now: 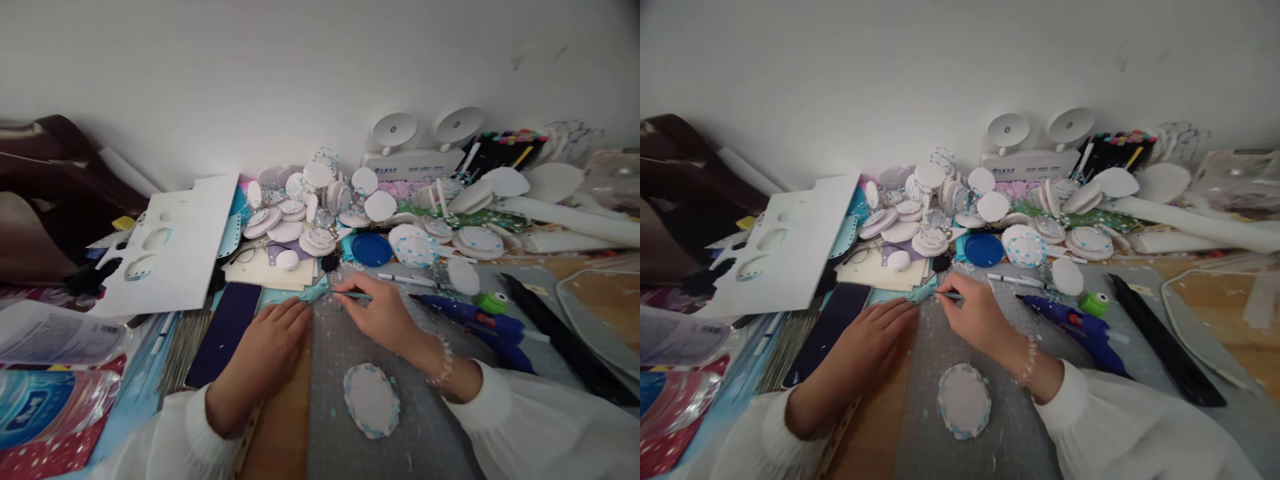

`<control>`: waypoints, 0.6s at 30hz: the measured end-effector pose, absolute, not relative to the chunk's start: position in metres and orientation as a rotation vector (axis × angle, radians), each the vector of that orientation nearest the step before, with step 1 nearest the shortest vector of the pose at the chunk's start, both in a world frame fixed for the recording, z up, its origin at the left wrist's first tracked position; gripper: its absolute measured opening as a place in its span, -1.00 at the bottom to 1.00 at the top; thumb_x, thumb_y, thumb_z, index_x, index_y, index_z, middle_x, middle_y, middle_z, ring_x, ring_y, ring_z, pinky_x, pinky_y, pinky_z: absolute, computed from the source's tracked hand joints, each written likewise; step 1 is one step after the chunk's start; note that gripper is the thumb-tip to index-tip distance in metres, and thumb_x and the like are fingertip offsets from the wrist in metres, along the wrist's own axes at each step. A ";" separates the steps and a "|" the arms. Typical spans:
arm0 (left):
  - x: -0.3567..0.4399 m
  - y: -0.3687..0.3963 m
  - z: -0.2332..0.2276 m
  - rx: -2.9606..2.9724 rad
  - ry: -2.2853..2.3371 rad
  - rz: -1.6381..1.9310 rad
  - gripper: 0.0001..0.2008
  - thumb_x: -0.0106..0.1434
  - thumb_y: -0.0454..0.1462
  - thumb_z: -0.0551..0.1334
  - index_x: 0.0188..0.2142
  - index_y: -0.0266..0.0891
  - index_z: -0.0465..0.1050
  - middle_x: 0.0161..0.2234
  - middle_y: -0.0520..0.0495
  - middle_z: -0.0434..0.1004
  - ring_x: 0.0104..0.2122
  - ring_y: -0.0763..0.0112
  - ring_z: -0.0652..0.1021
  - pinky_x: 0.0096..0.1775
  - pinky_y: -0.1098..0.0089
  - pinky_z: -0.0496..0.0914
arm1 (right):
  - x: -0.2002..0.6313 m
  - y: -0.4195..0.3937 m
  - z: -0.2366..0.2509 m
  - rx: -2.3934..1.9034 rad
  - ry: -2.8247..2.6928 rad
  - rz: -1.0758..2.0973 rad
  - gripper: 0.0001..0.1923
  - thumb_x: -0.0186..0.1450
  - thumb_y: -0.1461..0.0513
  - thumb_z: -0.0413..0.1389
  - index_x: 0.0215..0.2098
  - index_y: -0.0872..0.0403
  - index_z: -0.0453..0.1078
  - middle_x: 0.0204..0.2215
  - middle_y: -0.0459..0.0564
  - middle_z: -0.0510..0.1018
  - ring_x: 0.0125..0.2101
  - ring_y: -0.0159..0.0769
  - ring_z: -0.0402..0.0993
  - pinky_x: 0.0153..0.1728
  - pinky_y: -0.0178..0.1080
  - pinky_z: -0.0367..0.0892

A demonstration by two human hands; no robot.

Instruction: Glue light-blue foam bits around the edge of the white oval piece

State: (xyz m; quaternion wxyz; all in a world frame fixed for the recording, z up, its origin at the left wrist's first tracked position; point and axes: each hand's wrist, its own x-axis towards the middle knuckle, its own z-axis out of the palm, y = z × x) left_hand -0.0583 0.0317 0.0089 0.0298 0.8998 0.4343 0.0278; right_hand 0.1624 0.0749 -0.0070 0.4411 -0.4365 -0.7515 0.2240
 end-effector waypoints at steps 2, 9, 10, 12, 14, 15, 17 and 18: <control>-0.061 0.033 0.004 2.837 1.349 0.084 -0.58 0.34 -0.47 0.11 0.17 -0.32 0.37 0.19 -0.21 0.49 0.19 0.02 0.44 0.11 0.03 0.37 | 0.164 0.074 -0.005 -1.083 -1.857 0.549 -0.91 0.25 0.35 0.15 -0.35 0.05 0.45 -0.40 -0.04 0.65 -0.37 -0.27 0.60 -0.37 -0.29 0.43; -0.061 0.043 0.000 2.880 1.355 0.125 -0.69 0.40 -0.46 0.10 0.10 -0.32 0.41 0.00 -0.22 0.59 -0.05 0.07 0.53 -0.08 0.12 0.43 | 0.174 0.068 0.003 -1.104 -1.825 0.518 -0.93 0.25 0.33 0.18 -0.37 0.03 0.43 -0.44 -0.08 0.64 -0.41 -0.28 0.58 -0.37 -0.28 0.44; -0.060 0.045 0.000 2.867 1.372 0.129 -0.73 0.41 -0.45 0.10 0.05 -0.33 0.43 -0.07 -0.22 0.59 -0.11 0.08 0.53 -0.11 0.13 0.43 | 0.175 0.066 0.005 -1.107 -1.825 0.516 -0.93 0.25 0.33 0.18 -0.36 0.03 0.44 -0.43 -0.07 0.65 -0.40 -0.27 0.59 -0.36 -0.27 0.45; -0.057 0.049 0.001 2.834 1.417 0.144 -0.80 0.41 -0.44 0.10 -0.10 -0.32 0.48 -0.18 -0.21 0.57 -0.20 0.10 0.51 -0.17 0.14 0.42 | 0.179 0.062 0.010 -1.113 -1.820 0.510 -0.94 0.26 0.32 0.17 -0.34 0.03 0.45 -0.39 -0.05 0.66 -0.37 -0.25 0.60 -0.34 -0.26 0.47; -0.055 0.053 0.001 2.797 1.454 0.171 -0.80 0.41 -0.45 0.09 -0.24 -0.29 0.48 -0.26 -0.19 0.53 -0.24 0.11 0.49 -0.20 0.16 0.41 | 0.184 0.055 0.016 -1.119 -1.813 0.498 -0.94 0.27 0.31 0.17 -0.33 0.02 0.46 -0.38 -0.04 0.67 -0.35 -0.25 0.61 -0.33 -0.25 0.48; -0.055 0.054 0.000 2.776 1.467 0.188 -0.79 0.40 -0.45 0.09 -0.28 -0.28 0.48 -0.29 -0.18 0.52 -0.25 0.11 0.49 -0.20 0.17 0.40 | 0.188 0.051 0.019 -1.122 -1.808 0.491 -0.94 0.28 0.31 0.17 -0.33 0.01 0.46 -0.37 -0.04 0.67 -0.35 -0.25 0.61 -0.33 -0.25 0.49; -0.054 0.055 -0.001 2.728 1.486 0.229 -0.78 0.39 -0.46 0.09 -0.33 -0.27 0.46 -0.32 -0.17 0.50 -0.27 0.12 0.48 -0.20 0.18 0.39 | 0.196 0.042 0.024 -1.128 -1.795 0.477 -0.94 0.28 0.30 0.18 -0.33 0.00 0.45 -0.36 -0.05 0.68 -0.35 -0.26 0.63 -0.33 -0.27 0.50; -0.054 0.056 -0.001 2.698 1.495 0.255 -0.78 0.39 -0.45 0.09 -0.34 -0.27 0.45 -0.32 -0.16 0.50 -0.28 0.13 0.48 -0.20 0.18 0.39 | 0.201 0.037 0.026 -1.132 -1.789 0.472 -0.94 0.27 0.30 0.19 -0.33 -0.01 0.45 -0.36 -0.05 0.69 -0.34 -0.27 0.64 -0.32 -0.29 0.51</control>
